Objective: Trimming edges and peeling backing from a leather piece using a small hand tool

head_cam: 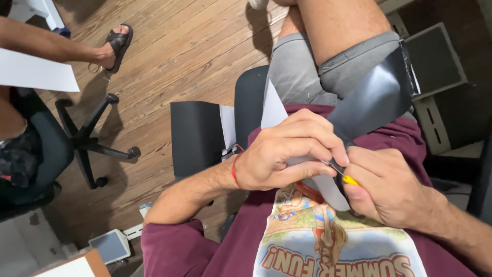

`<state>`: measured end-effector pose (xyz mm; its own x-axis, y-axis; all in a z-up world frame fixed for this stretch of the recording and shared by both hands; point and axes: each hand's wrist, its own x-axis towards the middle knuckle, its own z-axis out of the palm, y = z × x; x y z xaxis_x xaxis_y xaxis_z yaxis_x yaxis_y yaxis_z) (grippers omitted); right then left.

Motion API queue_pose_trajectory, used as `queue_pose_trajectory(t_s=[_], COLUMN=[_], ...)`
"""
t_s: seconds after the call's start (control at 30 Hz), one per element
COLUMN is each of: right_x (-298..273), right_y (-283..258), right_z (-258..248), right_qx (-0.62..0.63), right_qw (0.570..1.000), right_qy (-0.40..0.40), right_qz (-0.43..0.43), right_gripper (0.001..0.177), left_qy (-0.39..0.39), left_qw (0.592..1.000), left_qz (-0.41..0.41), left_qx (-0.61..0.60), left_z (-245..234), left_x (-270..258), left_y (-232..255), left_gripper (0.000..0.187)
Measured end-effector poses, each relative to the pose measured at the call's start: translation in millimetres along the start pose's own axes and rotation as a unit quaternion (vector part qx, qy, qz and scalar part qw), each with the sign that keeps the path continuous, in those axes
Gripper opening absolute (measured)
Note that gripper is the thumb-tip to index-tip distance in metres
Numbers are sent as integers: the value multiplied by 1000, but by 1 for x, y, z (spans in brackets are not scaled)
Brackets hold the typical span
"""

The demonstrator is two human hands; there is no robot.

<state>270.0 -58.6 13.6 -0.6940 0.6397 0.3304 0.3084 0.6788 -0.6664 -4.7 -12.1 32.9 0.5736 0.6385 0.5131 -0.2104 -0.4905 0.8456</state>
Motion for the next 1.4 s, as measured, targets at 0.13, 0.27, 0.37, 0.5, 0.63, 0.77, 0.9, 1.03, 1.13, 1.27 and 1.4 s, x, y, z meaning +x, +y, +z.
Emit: queue_pose_trajectory(t_s=[0.13, 0.27, 0.37, 0.5, 0.63, 0.77, 0.9, 1.03, 1.13, 1.27, 1.4], right_x=[4, 13, 11, 7, 11, 13, 22, 44, 38, 43, 43], right_y=[-11, -22, -20, -16, -22, -21, -7, 6, 16, 11, 7], right_z=[-12, -28, -36, -43, -58, -66, -34, -18, -5, 1, 7], right_qx=[48, 114, 115, 99, 72, 144, 31, 100, 238, 350, 235], right_qw=[999, 990, 985, 977, 982, 985, 991, 986, 943, 887, 925], right_qy=[10, -40, -84, -143, -143, -59, 105, 106, 133, 198, 215], right_qz=[18, 76, 92, 119, 99, 75, 73, 74, 192, 227, 209], right_gripper=[51, 52, 48, 51, 44, 60, 42, 36, 58, 64, 68], left_qy=[-22, -72, -85, -105, -82, -18, -5, -19, -13, 79, 68], left_qw=[1000, 995, 990, 981, 992, 998, 998, 997, 991, 974, 957], left_qz=[-5, 37, 51, 60, 51, -17, -50, -55, -39, -18, 11], left_qx=[-12, 54, 102, 148, 84, 57, 27, 50, 129, 211, 283], left_z=[-5, -17, -18, -19, -24, -24, -17, -15, -18, -18, -16], left_x=[3, 9, 8, 7, 11, 9, -1, -1, -1, 3, 8], left_y=[1, 8, 8, 6, 4, -4, -7, -2, -2, 5, 12], left_gripper=[10, 19, 17, 18, 20, 13, 20, 21, 20, 23, 24])
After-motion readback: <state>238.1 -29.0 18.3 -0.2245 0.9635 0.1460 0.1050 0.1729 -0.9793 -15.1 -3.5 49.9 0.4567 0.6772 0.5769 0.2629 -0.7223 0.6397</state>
